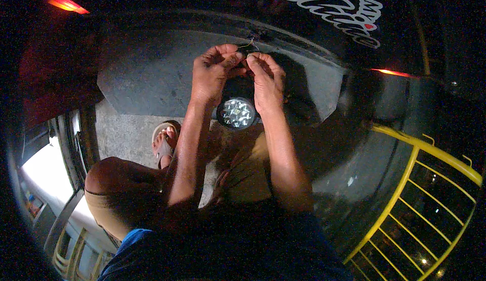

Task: The person works on a vehicle's rear light assembly, manipulating wires and components with their hands. They briefly enter a shop to retrieve a tool and return to continue the repair on the vehicle's light fixture.

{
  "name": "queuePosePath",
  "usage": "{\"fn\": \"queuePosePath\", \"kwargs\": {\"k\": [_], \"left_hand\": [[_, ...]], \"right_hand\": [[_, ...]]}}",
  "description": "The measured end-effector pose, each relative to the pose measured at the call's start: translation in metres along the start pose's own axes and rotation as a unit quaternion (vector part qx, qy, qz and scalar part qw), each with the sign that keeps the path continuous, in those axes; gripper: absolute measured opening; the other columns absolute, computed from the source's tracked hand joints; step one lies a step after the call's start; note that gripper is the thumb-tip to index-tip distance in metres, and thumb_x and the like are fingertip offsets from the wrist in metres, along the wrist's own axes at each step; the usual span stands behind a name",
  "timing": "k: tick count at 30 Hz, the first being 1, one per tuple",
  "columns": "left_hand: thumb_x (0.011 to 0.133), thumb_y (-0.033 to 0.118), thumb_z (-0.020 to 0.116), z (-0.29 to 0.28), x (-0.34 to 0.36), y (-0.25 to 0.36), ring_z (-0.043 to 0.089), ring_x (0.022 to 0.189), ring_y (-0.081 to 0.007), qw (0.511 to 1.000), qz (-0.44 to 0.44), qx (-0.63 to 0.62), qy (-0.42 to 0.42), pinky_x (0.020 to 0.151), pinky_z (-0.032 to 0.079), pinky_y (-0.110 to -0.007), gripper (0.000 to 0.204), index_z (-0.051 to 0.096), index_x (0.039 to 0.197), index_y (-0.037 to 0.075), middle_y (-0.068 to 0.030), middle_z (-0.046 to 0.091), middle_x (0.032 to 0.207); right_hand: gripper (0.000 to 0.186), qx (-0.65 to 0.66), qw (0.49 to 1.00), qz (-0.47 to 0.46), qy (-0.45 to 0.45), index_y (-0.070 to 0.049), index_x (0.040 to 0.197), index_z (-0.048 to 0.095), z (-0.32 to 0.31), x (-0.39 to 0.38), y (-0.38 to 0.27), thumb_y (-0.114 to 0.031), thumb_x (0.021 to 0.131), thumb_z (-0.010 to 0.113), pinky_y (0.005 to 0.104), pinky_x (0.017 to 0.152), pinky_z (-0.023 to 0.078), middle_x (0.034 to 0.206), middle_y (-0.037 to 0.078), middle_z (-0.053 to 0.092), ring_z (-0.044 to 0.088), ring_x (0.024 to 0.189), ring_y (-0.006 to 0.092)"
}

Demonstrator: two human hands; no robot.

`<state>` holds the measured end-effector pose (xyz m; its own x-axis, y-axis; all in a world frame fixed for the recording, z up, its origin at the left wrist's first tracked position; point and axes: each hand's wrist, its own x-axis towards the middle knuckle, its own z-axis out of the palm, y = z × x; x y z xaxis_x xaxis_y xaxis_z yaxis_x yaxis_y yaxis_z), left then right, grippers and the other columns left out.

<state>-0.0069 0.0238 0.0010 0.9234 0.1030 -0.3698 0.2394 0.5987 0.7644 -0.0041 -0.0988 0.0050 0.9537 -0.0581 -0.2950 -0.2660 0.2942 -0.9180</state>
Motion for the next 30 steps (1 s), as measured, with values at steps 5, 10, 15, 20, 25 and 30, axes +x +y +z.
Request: {"fn": "queuePosePath", "kwargs": {"k": [5, 10, 15, 20, 25, 30], "left_hand": [[0.087, 0.002, 0.065, 0.0007, -0.0024, 0.007, 0.065, 0.071, -0.0161, 0.999, 0.024, 0.034, -0.004, 0.064, 0.055, -0.027, 0.019, 0.059, 0.103, -0.008, -0.0107, 0.066, 0.087], [0.087, -0.001, 0.063, -0.0004, -0.004, 0.006, 0.065, 0.07, -0.0154, 0.998, 0.049, 0.022, -0.013, 0.063, 0.054, -0.027, 0.018, 0.06, 0.103, -0.009, -0.0112, 0.066, 0.086], [0.088, -0.001, 0.062, -0.0032, -0.002, 0.0052, 0.066, 0.07, -0.0156, 0.998, 0.05, 0.021, -0.02, 0.063, 0.054, -0.027, 0.018, 0.061, 0.103, -0.01, -0.0117, 0.067, 0.085], [0.088, 0.001, 0.062, -0.0044, -0.002, 0.0091, 0.066, 0.071, -0.0158, 0.997, 0.058, 0.056, -0.018, 0.063, 0.054, -0.027, 0.018, 0.063, 0.103, -0.01, -0.0121, 0.068, 0.085], [0.09, 0.003, 0.061, -0.0037, -0.0023, 0.0087, 0.067, 0.071, -0.0149, 0.992, 0.077, 0.093, -0.021, 0.064, 0.054, -0.027, 0.018, 0.064, 0.103, -0.009, -0.0117, 0.069, 0.084], [0.089, 0.005, 0.063, -0.0051, 0.0003, 0.0059, 0.068, 0.071, -0.0139, 0.985, 0.111, 0.128, -0.018, 0.065, 0.053, -0.027, 0.018, 0.065, 0.102, -0.007, -0.0125, 0.071, 0.082]], "right_hand": [[0.014, 0.004, 1.0, 0.003, -0.013, -0.002, 0.099, 0.065, -0.0022, 0.0015, 0.0007, -0.011, 0.088, 0.067, 0.0272, 0.081, 0.046, 0.093, 0.003, 0.065, 0.059, 0.087, 0.0118], [0.014, 0.018, 1.0, -0.007, -0.021, -0.003, 0.098, 0.066, -0.0014, -0.0001, 0.0029, -0.012, 0.087, 0.069, 0.0247, 0.08, 0.045, 0.091, 0.001, 0.066, 0.058, 0.085, 0.0092], [0.015, 0.03, 0.999, -0.003, -0.016, -0.003, 0.098, 0.066, 0.0006, -0.001, 0.0032, -0.012, 0.087, 0.07, 0.0253, 0.08, 0.046, 0.093, 0.002, 0.066, 0.059, 0.087, 0.0099], [0.015, 0.038, 0.999, 0.002, -0.019, -0.002, 0.098, 0.065, 0.0043, -0.0031, 0.0017, -0.012, 0.087, 0.069, 0.026, 0.081, 0.047, 0.094, 0.003, 0.067, 0.06, 0.087, 0.0106], [0.016, -0.004, 1.0, -0.009, -0.014, -0.001, 0.104, 0.062, 0.0014, -0.0015, 0.0035, -0.011, 0.091, 0.063, 0.0335, 0.083, 0.051, 0.098, 0.009, 0.066, 0.062, 0.087, 0.0173], [0.017, -0.002, 1.0, -0.011, -0.02, -0.002, 0.103, 0.063, -0.0007, 0.0, 0.0053, -0.012, 0.09, 0.064, 0.0334, 0.083, 0.05, 0.098, 0.008, 0.066, 0.062, 0.087, 0.0163]]}}
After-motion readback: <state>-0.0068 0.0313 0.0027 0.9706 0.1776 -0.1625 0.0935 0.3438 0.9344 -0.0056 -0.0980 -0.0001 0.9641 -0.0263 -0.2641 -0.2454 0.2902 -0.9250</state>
